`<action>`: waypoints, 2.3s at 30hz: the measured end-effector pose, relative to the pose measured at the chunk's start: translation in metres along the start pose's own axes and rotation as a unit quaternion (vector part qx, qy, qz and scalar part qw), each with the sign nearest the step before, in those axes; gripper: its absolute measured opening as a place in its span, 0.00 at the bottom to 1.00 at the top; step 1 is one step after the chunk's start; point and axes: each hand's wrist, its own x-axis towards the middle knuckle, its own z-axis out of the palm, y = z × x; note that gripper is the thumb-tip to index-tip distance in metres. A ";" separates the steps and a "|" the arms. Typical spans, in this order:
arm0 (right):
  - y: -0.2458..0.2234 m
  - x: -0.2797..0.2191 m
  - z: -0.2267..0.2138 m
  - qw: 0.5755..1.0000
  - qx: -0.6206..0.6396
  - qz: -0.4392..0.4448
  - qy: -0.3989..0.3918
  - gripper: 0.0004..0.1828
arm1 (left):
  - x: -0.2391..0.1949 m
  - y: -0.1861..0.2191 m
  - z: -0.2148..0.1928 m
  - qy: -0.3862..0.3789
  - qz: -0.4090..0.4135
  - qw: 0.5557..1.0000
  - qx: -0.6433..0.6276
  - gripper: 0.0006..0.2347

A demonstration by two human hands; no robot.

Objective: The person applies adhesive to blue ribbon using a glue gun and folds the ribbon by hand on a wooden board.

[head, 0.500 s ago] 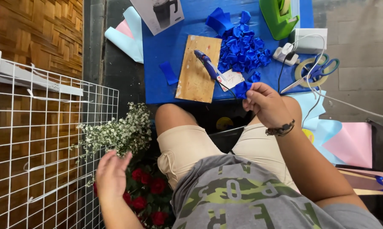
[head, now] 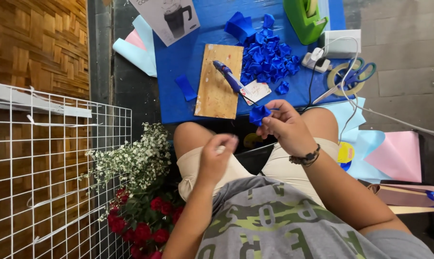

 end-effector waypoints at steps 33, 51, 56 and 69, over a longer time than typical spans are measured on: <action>-0.049 -0.017 -0.001 0.939 -0.334 -0.030 -0.074 0.05 | 0.007 0.049 -0.005 -0.067 0.030 0.989 -0.131 0.06; -0.038 0.013 -0.045 0.813 -0.545 0.204 -0.005 0.09 | -0.111 -0.224 -0.281 0.347 -0.382 0.805 0.293 0.22; -0.085 0.019 -0.006 0.685 -0.669 0.282 0.059 0.13 | -0.175 -0.233 -0.289 0.573 -0.429 0.683 0.144 0.31; -0.029 0.093 -0.064 0.918 -0.373 0.113 0.078 0.14 | -0.149 -0.215 -0.271 0.437 -0.408 0.784 0.165 0.22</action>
